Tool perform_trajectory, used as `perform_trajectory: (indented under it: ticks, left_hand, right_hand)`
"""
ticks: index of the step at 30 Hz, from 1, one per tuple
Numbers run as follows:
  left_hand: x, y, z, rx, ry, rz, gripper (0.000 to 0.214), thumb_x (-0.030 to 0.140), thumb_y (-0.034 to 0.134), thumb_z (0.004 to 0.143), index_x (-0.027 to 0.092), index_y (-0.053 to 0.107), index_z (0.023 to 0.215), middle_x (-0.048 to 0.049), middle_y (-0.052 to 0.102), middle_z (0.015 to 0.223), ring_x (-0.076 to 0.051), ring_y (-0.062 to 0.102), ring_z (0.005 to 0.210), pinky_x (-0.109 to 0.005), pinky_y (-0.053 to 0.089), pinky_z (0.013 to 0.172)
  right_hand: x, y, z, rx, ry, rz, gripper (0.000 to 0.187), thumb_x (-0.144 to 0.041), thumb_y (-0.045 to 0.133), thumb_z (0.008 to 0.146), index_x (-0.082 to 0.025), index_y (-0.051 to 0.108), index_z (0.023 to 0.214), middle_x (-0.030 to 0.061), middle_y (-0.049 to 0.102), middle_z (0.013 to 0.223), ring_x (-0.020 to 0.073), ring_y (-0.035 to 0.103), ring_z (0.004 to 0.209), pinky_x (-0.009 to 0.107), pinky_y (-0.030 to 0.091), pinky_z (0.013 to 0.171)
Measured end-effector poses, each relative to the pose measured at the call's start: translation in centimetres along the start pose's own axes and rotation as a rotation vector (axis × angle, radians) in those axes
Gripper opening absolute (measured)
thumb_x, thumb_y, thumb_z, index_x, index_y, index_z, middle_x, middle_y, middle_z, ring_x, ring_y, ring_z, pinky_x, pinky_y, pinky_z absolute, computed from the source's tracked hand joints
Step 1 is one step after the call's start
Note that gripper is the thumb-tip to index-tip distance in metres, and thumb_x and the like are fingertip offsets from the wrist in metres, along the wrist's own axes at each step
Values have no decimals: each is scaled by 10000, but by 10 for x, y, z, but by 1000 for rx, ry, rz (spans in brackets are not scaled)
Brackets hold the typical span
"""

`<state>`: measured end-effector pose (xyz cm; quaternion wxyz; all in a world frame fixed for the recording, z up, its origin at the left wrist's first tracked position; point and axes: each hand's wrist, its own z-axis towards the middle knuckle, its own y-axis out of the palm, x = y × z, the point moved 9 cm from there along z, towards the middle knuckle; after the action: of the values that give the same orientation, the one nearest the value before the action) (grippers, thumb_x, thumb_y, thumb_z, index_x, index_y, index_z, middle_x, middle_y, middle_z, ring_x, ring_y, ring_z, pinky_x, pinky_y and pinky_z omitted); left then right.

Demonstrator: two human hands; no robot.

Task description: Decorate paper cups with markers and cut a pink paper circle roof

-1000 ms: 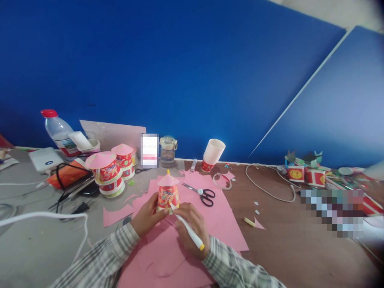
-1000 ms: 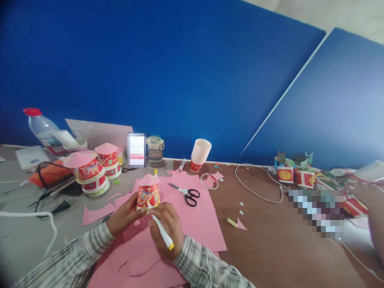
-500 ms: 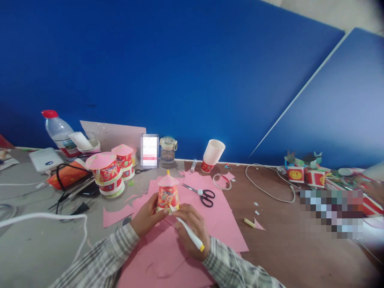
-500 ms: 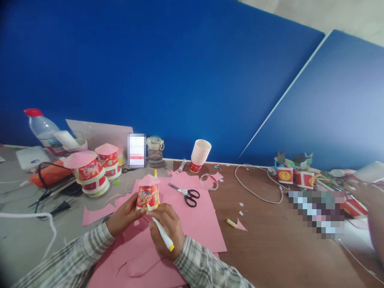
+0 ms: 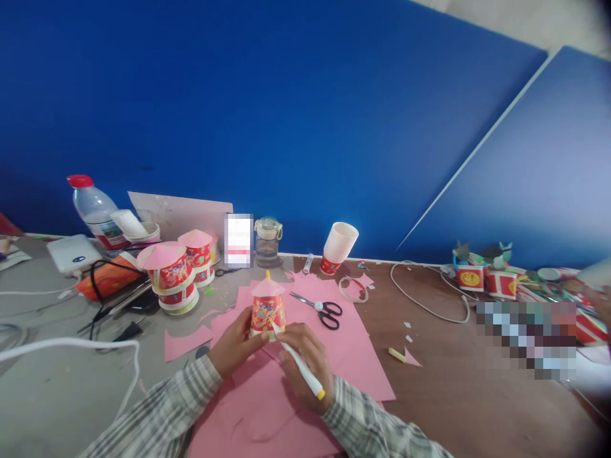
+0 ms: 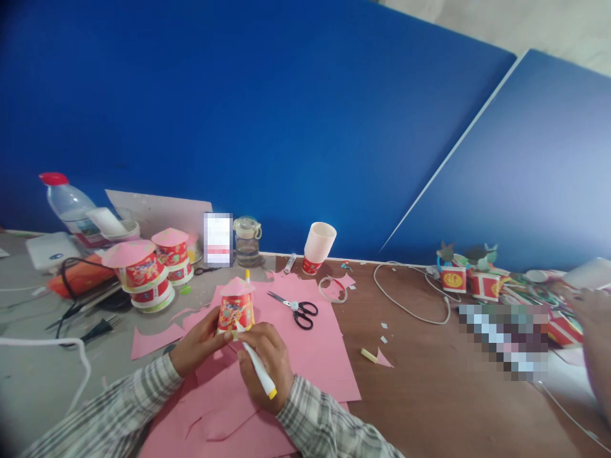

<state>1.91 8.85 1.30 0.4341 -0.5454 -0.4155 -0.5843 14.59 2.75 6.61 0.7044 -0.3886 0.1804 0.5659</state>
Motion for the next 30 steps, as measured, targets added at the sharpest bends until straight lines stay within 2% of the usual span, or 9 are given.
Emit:
perform_trajectory:
  ticks: [13,19,25,30]
  left_hand:
    - [1,-1,0,5,15,22,396,378,658,561,195,526,886,-39,646,798,-257,571,762,-376,460,669]
    - [0,-3,0,27,9,44,397,363,656,565,192,528,900,-42,648,813,-261,571,775,-383,456,683]
    - [0,1,0,-7,6,-3,397,356,653,575,198,518,912,-43,649,829,-260,571,793,-379,462,686]
    - [2,-1,0,13,21,41,393,374,649,572,194,524,898,-41,650,800,-252,575,757,-367,461,658]
  right_hand:
    - [-1,7,1,-47,-34,-64,304,-130,575,761,-255,600,1037,45,649,906,218,610,851,352,539,758]
    - [-2,4,-3,-42,-69,-48,315,-107,581,746,-250,596,1026,48,640,903,215,607,832,353,543,745]
    - [-1,5,0,-35,-38,-65,308,-135,575,758,-261,603,1038,48,633,899,224,613,823,355,546,721]
    - [-1,7,1,-37,-48,-86,314,-142,570,765,-269,594,1052,47,647,898,227,609,838,365,542,737]
